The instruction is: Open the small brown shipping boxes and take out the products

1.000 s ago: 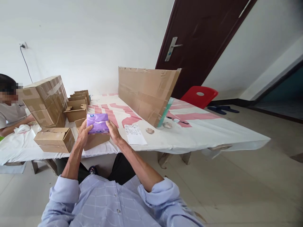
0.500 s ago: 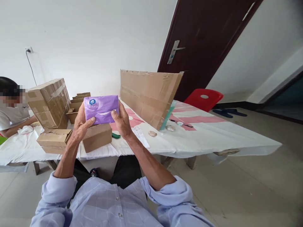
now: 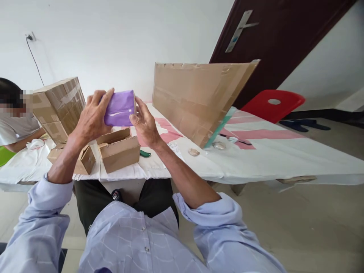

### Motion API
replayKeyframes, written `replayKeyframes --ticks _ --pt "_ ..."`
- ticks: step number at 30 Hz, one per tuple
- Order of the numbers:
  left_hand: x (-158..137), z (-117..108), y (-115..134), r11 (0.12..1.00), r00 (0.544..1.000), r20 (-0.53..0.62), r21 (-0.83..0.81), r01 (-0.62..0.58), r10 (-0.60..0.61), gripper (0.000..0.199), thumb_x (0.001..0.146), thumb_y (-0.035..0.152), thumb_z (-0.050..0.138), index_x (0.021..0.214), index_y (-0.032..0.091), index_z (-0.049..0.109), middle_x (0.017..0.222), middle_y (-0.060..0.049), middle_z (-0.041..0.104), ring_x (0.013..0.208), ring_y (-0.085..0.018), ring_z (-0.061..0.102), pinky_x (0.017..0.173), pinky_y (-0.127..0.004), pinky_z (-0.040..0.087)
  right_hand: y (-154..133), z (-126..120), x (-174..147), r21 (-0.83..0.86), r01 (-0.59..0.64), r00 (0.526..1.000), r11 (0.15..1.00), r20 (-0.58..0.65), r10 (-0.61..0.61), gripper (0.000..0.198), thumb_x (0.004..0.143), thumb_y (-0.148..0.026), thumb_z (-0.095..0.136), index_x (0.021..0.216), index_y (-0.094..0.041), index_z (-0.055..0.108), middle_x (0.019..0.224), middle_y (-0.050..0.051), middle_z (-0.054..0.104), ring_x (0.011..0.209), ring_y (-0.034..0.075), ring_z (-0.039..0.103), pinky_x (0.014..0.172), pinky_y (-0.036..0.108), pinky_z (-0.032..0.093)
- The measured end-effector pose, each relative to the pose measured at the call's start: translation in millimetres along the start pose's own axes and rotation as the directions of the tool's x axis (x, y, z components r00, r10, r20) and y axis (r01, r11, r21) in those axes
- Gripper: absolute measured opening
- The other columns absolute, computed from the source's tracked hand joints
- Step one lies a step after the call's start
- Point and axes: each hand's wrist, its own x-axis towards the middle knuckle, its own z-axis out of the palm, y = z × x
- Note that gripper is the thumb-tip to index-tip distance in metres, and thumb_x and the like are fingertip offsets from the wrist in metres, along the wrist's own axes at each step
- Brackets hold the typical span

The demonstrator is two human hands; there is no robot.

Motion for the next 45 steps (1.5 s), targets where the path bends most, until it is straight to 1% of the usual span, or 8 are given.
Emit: replayKeyframes --ticks 7,12,18,24,32,37,40,45 --pt "6 -17 -88 0.989 0.991 0.094 0.117 0.088 -0.099 0.123 0.061 0.054 0.103 0.162 0.017 0.043 0.148 -0.016 0.054 0.14 -0.04 0.052 0.126 -0.062 0.044 98 -44 -4 -0.086 -0.326 0.929 0.941 0.154 0.336 0.101 0.072 -0.074 0.093 0.155 -0.024 0.064 0.162 0.018 0.061 0.146 0.041 0.061 0.123 0.065 0.05" --pt "-9 11 -154 0.958 0.934 0.23 0.154 0.242 -0.273 0.112 0.057 0.046 0.101 0.154 0.016 0.051 0.141 -0.014 0.058 0.132 -0.038 0.059 0.121 -0.057 0.049 148 -37 -13 -0.051 -0.503 0.84 0.863 0.204 0.502 0.073 0.065 -0.059 0.097 0.125 -0.021 0.079 0.136 0.014 0.078 0.126 0.035 0.072 0.115 0.058 0.055" --pt "-48 70 -203 0.905 0.736 0.529 0.197 0.378 -0.423 0.094 0.052 0.036 0.093 0.138 0.02 0.061 0.133 -0.014 0.063 0.122 -0.038 0.062 0.111 -0.052 0.052 134 -41 -35 -0.097 -0.422 0.881 0.901 0.19 0.433 0.042 0.078 -0.062 0.085 0.088 -0.021 0.081 0.097 0.008 0.079 0.097 0.028 0.074 0.094 0.045 0.06" --pt "-62 123 -221 0.885 0.613 0.673 0.14 0.444 -0.414 0.08 0.045 0.029 0.09 0.122 0.02 0.068 0.123 -0.011 0.066 0.11 -0.034 0.062 0.101 -0.046 0.055 91 -43 -60 -0.087 -0.404 0.881 0.911 0.229 0.413 0.034 0.094 -0.058 0.075 0.1 -0.025 0.083 0.104 0.008 0.082 0.102 0.029 0.075 0.091 0.043 0.062" --pt "-43 143 -218 0.857 0.723 0.483 0.13 0.499 -0.494 0.077 0.065 0.027 0.086 0.137 0.014 0.063 0.145 -0.021 0.057 0.133 -0.04 0.058 0.117 -0.055 0.048 109 -37 -56 -0.075 -0.49 0.846 0.869 0.198 0.494 0.041 0.092 -0.062 0.074 0.095 -0.022 0.083 0.097 0.008 0.082 0.093 0.029 0.075 0.082 0.041 0.062" --pt "-40 76 -179 0.875 0.886 0.093 -0.138 0.463 -0.454 0.045 0.081 0.038 0.082 0.121 0.021 0.075 0.13 -0.011 0.07 0.108 -0.027 0.07 0.089 -0.04 0.061 148 -29 -34 -0.053 -0.556 0.821 0.829 0.117 0.559 0.04 0.085 -0.058 0.075 0.096 -0.02 0.082 0.095 0.009 0.083 0.086 0.028 0.074 0.076 0.04 0.06" --pt "-52 35 -119 0.865 0.868 -0.123 -0.226 0.447 -0.481 0.023 0.088 0.037 0.081 0.107 0.024 0.08 0.105 -0.005 0.077 0.086 -0.02 0.071 0.073 -0.032 0.059 174 -21 -14 -0.098 -0.547 0.831 0.831 0.058 0.554 0.038 0.083 -0.055 0.071 0.089 -0.018 0.079 0.087 0.007 0.08 0.081 0.026 0.071 0.071 0.036 0.056" --pt "-103 54 -23 0.787 0.864 0.16 -0.36 0.501 -0.477 0.011 0.094 0.038 0.077 0.091 0.027 0.08 0.083 -0.003 0.08 0.072 -0.022 0.073 0.062 -0.034 0.058 207 8 17 -0.163 -0.544 0.831 0.823 0.031 0.555 0.032 0.081 -0.051 0.068 0.073 -0.02 0.067 0.072 0.004 0.07 0.074 0.021 0.064 0.065 0.031 0.049"
